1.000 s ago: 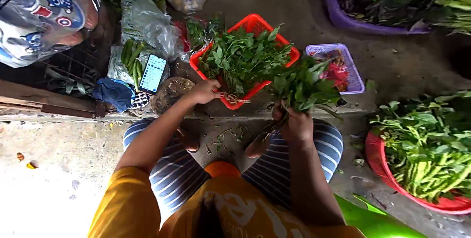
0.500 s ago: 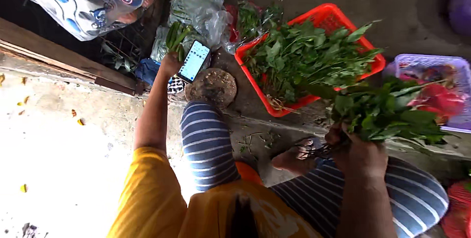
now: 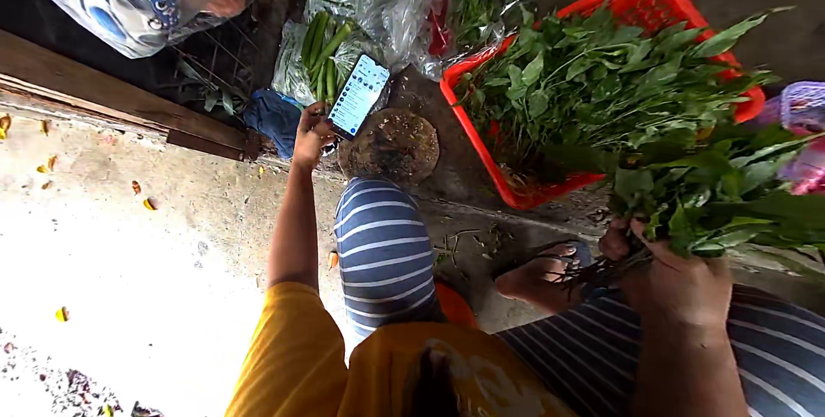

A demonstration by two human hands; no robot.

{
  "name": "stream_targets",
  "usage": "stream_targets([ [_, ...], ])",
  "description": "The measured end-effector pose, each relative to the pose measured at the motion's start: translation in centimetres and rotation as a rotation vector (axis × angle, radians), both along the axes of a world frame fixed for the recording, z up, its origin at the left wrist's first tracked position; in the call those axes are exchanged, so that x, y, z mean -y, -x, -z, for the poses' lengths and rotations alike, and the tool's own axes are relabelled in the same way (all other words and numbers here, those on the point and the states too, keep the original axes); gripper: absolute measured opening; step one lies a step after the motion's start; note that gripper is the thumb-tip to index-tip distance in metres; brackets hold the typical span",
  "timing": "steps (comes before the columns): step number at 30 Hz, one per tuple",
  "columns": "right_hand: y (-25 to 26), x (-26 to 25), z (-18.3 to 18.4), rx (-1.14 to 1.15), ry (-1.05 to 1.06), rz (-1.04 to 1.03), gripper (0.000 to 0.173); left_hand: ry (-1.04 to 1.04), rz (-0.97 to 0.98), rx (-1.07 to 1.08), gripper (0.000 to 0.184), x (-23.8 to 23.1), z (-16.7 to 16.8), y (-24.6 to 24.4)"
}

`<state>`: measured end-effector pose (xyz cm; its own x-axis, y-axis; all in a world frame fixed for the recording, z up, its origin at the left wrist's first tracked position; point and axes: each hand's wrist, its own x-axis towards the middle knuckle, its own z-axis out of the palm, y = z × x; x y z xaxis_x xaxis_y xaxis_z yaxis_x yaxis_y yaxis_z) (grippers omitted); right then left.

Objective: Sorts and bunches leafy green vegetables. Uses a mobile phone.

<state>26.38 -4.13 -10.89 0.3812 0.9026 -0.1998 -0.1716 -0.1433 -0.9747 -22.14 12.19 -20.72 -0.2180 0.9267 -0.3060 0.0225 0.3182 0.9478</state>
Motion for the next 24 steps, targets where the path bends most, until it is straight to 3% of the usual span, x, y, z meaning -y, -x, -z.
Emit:
stream_targets([
  [3,-0.1,0.1,0.2,0.005,0.001,-0.009,0.016,-0.036,-0.019,0.000,0.046,-0.1,-0.1,0.5],
  [8,-0.2,0.3,0.3,-0.007,-0.013,-0.025,0.016,-0.046,0.100,-0.205,0.042,0.9,0.0,-1.6],
  [16,-0.4,0.6,0.4,-0.009,-0.009,-0.012,0.015,-0.012,0.066,-0.236,0.052,2.4,1.1,-3.7],
  [20,-0.3,0.6,0.4,-0.003,-0.010,0.002,0.015,0.070,0.149,-0.305,0.046,1.8,-0.4,-4.5],
  [24,0.3,0.5,-0.2,0.026,0.005,-0.023,0.016,0.267,0.348,-0.340,0.062,0.2,-2.3,-6.4],
])
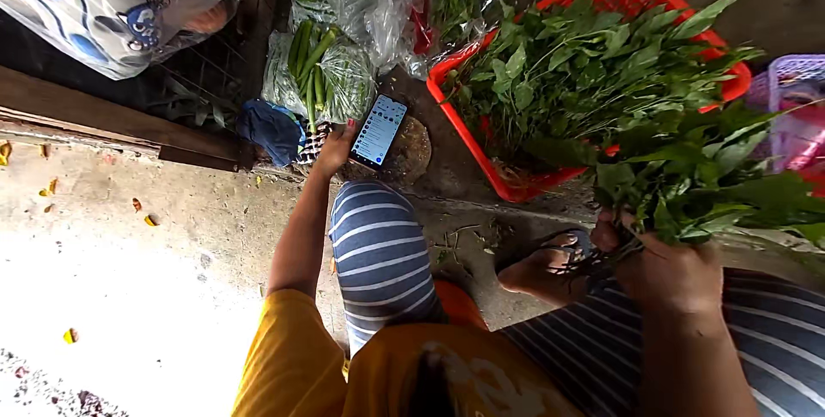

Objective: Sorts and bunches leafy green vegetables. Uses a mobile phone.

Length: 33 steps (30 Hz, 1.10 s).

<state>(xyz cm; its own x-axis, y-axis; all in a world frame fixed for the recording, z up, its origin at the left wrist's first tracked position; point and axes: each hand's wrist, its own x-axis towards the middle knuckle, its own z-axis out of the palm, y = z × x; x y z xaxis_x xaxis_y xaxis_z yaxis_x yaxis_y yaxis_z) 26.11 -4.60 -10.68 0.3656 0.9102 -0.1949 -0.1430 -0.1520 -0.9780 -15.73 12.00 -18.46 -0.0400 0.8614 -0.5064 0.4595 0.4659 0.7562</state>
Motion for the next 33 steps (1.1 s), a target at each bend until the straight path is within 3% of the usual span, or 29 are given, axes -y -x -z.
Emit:
stream_targets([
  [5,0.2,-0.1,-0.2,-0.002,0.001,0.003,0.017,-0.092,0.063,0.061,0.052,-0.5,1.7,-1.3],
  [13,0.1,-0.2,0.7,-0.012,0.027,-0.012,0.016,-0.433,-0.388,-0.082,0.049,1.2,3.7,1.0],
  [16,0.4,-0.3,0.6,-0.008,0.029,-0.023,0.015,-0.398,-0.443,-0.195,0.050,0.7,4.5,2.1],
  [20,0.1,-0.2,0.7,-0.019,0.018,-0.031,0.016,-0.372,-0.497,-0.149,0.057,1.0,5.0,2.0],
  [23,-0.1,-0.2,1.0,-0.018,0.020,-0.053,0.016,-0.449,-0.545,-0.216,0.049,1.9,4.5,1.3],
  [25,-0.3,-0.1,1.1,-0.015,0.022,-0.053,0.017,-0.596,-0.454,-0.439,0.047,2.9,4.4,0.9],
  [28,-0.6,0.0,1.4,-0.028,0.021,-0.060,0.016,-0.813,-0.132,-0.777,0.035,4.6,5.6,0.7],
  [33,-0.7,-0.1,1.7,-0.016,0.025,-0.081,0.016,-0.646,-0.091,-0.775,0.040,1.6,3.8,2.3],
])
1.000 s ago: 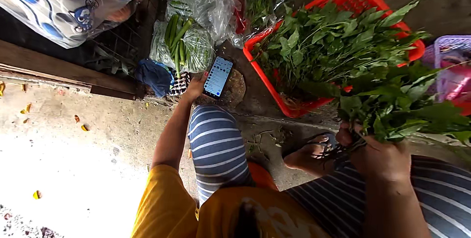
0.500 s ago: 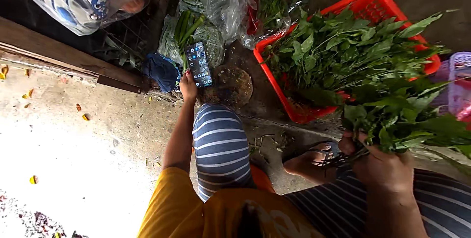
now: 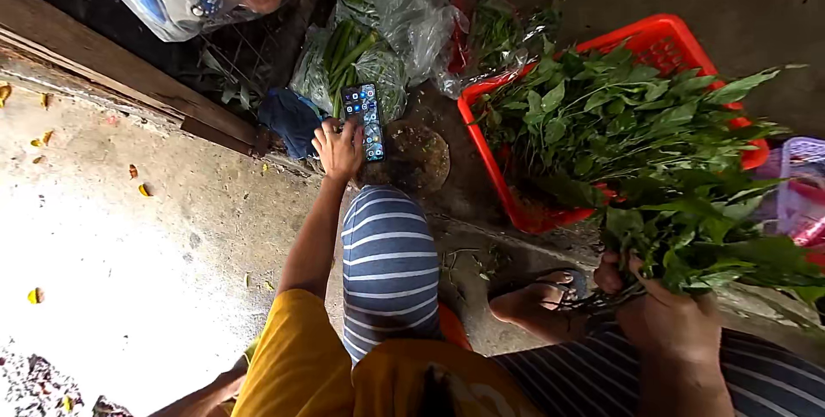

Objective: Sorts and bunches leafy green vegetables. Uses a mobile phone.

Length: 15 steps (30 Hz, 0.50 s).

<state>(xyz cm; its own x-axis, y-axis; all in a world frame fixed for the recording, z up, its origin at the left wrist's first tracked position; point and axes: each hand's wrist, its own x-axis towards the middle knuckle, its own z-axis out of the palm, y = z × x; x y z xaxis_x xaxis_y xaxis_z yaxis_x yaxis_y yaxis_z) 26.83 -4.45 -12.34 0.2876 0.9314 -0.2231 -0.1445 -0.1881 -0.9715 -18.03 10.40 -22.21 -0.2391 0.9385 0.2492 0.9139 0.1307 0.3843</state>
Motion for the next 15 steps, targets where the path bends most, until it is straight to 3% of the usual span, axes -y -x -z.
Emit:
stream_targets([
  [5,0.6,-0.1,-0.3,0.039,0.010,0.012,0.015,-0.127,0.018,-0.021,0.039,-3.9,-2.8,1.3],
  [15,1.6,-0.1,-0.3,0.036,-0.001,-0.056,0.017,-0.019,0.136,-0.141,0.041,-2.7,-1.3,-0.2],
])
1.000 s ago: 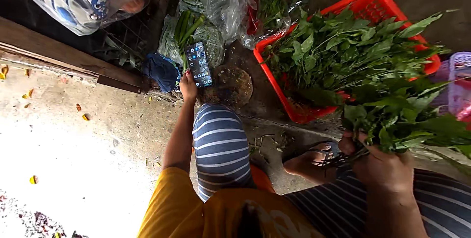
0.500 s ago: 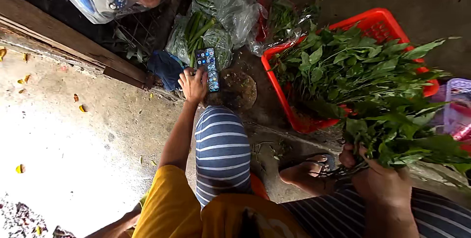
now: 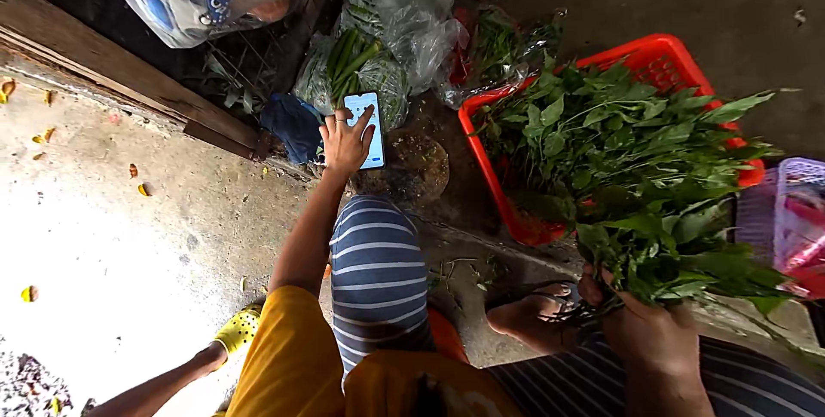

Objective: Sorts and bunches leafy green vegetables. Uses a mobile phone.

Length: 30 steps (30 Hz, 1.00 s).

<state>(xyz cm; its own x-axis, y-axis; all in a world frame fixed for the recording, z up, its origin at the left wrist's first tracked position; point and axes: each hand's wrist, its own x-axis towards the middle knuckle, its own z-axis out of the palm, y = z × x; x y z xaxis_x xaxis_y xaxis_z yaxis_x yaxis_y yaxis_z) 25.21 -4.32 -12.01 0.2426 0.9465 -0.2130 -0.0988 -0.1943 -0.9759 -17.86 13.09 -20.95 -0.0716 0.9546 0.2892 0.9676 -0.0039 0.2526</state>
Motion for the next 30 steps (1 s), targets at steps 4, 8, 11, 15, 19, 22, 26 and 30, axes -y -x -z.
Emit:
stream_targets([
  [4,-0.2,0.0,0.1,0.011,0.001,0.007,0.015,0.017,-0.024,-0.051,0.046,-1.0,-0.2,-0.3],
  [8,0.1,0.0,0.0,0.013,-0.012,0.012,0.017,0.027,-0.012,-0.051,0.047,-1.2,-0.6,-0.4],
  [11,0.2,0.0,-0.2,0.001,-0.014,0.002,0.018,-0.038,-0.077,0.059,0.045,0.3,-0.9,0.2],
  [15,0.3,0.1,-0.1,-0.025,-0.008,-0.036,0.016,-0.068,-0.170,0.094,0.044,3.0,0.3,1.3],
  [19,0.5,0.0,0.0,-0.038,-0.018,-0.044,0.017,-0.054,-0.112,0.075,0.042,4.9,1.6,1.3],
  [22,0.8,0.1,-0.1,-0.032,-0.022,-0.042,0.018,-0.070,-0.095,0.072,0.041,5.4,1.9,1.2],
  [26,0.7,0.1,0.0,-0.031,-0.031,-0.056,0.017,-0.072,-0.067,0.049,0.040,5.6,1.8,1.1],
  [30,0.8,0.0,-0.1,-0.025,-0.030,-0.058,0.017,-0.051,-0.012,0.017,0.039,6.0,2.4,0.2],
])
